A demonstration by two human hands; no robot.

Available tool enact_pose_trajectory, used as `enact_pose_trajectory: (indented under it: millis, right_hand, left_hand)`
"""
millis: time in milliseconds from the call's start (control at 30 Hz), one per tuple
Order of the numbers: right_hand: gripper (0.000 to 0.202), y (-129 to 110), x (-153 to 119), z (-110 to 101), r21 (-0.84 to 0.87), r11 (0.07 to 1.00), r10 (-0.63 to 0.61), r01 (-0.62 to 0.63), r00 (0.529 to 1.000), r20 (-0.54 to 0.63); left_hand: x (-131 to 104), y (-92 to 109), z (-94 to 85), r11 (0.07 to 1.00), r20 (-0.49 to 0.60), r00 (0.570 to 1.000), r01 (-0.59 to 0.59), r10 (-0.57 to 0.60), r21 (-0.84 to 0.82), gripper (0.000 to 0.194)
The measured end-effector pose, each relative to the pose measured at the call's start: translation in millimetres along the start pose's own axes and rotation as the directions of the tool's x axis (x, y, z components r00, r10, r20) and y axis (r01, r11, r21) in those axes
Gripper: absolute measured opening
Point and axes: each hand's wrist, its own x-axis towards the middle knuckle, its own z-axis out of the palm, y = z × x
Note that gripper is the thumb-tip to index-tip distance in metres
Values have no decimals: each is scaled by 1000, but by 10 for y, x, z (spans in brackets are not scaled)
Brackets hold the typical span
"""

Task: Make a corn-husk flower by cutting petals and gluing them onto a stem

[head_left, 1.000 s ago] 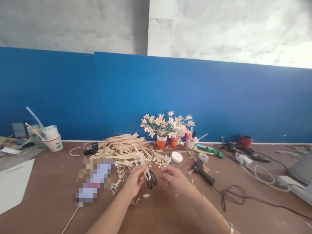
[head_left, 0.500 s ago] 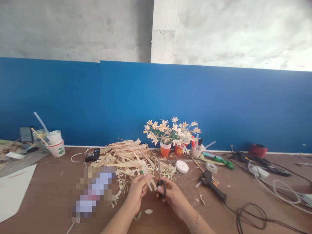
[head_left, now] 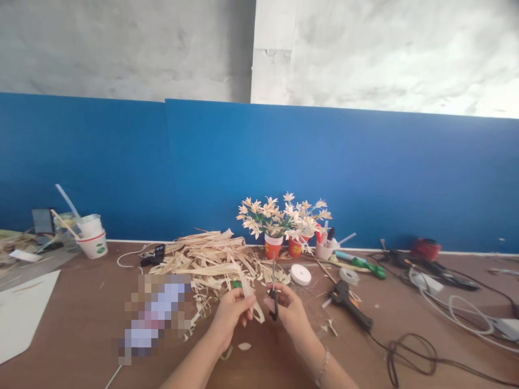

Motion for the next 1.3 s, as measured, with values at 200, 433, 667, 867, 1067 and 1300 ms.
enact_pose_trajectory:
  millis: [200,433,667,867,1067,1300]
  right_hand:
    - [48,56,-15,43,46,999,8,-12,996,85]
    - [50,40,1,-1,40,999,-7,7,1000,12]
    - [50,59,20,-6,21,999,-37,38,999,-9]
    - [44,-30,-26,-13,-100,994,-33,46,992,121]
    - [47,96,-156,67,-248,965,179,-89,911,372]
    - [48,161,-198,199,-172,984,114,-50,914,390]
  left_hand:
    - [18,-17,-16,1000,7,1000,-7,7,3,26]
    - [22,-16,-26,999,53,998,37,-38,12,24]
    - [11,20,-34,999,44,998,42,-43,32,24]
    - [57,43,-87,973,-231,973,-66,14,-222,28]
    - [87,87,-118,908,-315,949,-133,1,-397,31]
    - [26,48,-11,910,-260,966,-107,-1,-401,32]
